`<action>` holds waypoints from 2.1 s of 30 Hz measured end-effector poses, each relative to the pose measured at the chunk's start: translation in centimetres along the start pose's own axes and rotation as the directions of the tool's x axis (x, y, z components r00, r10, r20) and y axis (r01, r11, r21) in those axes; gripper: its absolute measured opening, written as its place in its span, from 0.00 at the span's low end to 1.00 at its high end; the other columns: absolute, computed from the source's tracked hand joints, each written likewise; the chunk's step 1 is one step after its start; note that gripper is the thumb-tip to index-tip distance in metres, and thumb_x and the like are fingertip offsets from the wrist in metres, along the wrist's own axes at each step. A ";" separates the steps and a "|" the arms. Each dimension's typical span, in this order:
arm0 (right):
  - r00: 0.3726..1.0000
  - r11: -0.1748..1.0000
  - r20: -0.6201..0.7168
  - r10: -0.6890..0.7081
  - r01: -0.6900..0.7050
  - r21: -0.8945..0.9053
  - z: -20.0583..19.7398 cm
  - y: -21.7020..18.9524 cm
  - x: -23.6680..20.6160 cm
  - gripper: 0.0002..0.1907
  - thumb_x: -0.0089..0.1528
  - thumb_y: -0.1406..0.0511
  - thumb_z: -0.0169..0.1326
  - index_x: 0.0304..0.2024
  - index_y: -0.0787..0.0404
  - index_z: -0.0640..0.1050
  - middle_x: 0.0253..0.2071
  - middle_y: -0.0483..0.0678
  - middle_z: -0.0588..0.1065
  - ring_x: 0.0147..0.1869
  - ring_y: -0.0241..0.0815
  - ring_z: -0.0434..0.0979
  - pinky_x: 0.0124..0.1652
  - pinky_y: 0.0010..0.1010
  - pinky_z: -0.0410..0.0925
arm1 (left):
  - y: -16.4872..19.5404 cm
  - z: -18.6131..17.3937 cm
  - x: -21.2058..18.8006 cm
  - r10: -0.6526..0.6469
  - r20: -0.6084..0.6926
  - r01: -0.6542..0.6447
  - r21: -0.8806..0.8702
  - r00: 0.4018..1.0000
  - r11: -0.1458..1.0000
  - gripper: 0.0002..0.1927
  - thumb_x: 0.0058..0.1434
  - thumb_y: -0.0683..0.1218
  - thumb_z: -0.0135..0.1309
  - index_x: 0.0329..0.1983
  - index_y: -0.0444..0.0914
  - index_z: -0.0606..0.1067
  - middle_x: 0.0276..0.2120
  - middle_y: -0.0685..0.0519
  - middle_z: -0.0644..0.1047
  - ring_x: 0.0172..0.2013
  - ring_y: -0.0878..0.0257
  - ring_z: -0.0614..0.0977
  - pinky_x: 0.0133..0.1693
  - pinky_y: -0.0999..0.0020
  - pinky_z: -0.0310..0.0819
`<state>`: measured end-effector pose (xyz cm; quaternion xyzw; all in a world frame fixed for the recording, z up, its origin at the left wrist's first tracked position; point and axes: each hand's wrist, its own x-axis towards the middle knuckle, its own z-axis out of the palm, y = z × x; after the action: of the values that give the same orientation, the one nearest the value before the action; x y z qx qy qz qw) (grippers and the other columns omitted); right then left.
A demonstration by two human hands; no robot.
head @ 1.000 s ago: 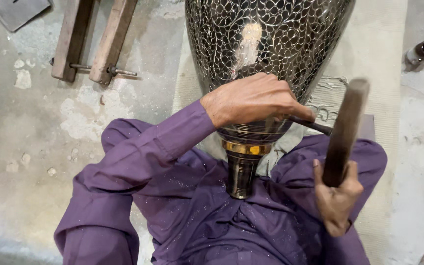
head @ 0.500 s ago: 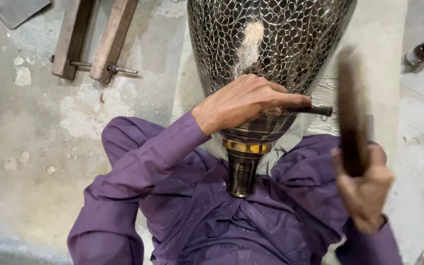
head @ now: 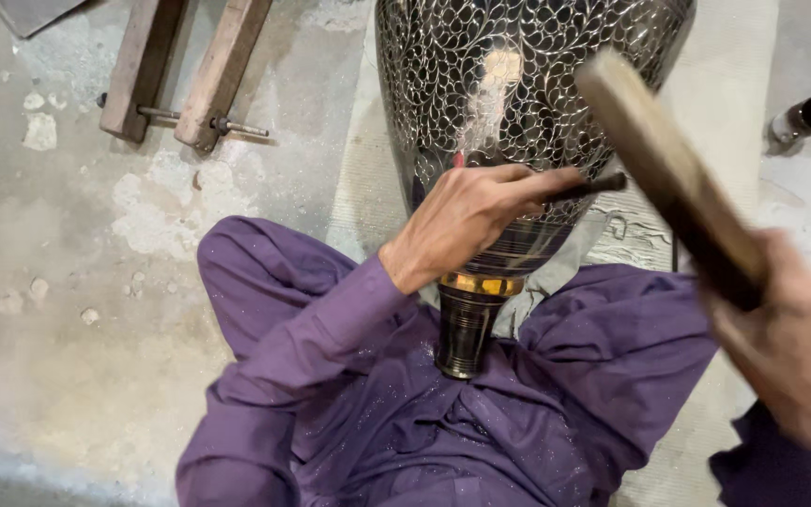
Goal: The person sits cross-legged on the floor with a large patterned metal vase held between their legs. They hold a chisel against the vase surface with one hand and repeatedly strike it with a wooden mallet held in the other hand, carving the decorative pattern.
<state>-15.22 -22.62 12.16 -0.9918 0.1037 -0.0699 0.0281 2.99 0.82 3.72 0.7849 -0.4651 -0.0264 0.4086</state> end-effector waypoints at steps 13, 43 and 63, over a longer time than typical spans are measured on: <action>0.998 0.955 -0.010 -0.069 0.069 0.290 -0.3 3.2 2.9 0.17 0.65 0.74 0.57 0.56 0.72 0.72 0.39 0.61 0.76 0.40 0.52 0.80 0.39 0.38 0.72 | 0.4 1.9 -2.7 -0.176 -0.371 0.073 -0.274 0.912 0.959 0.26 0.69 0.41 0.59 0.68 0.47 0.69 0.46 0.50 0.84 0.45 0.60 0.89 0.47 0.66 0.88; 0.924 0.597 -0.167 0.345 -0.078 0.798 10.5 -0.3 -7.7 0.13 0.65 0.68 0.64 0.46 0.64 0.72 0.38 0.50 0.73 0.33 0.39 0.77 0.37 0.29 0.73 | -0.5 -2.0 4.5 0.290 0.358 -0.295 -0.043 0.888 0.955 0.25 0.68 0.39 0.50 0.65 0.56 0.73 0.34 0.57 0.83 0.27 0.65 0.83 0.31 0.66 0.80; 0.790 0.358 -0.383 0.479 0.222 0.907 15.3 -4.1 -9.7 0.11 0.66 0.72 0.58 0.49 0.63 0.71 0.45 0.47 0.74 0.33 0.34 0.78 0.36 0.20 0.77 | -0.5 -2.6 4.6 0.419 0.389 -0.473 0.051 0.820 0.879 0.25 0.64 0.40 0.51 0.60 0.58 0.76 0.33 0.57 0.84 0.32 0.63 0.83 0.35 0.65 0.80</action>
<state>-21.57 -15.94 -3.96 -0.7097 0.1323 -0.4194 0.5504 7.05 -0.90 6.62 0.6624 -0.7047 -0.0419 0.2508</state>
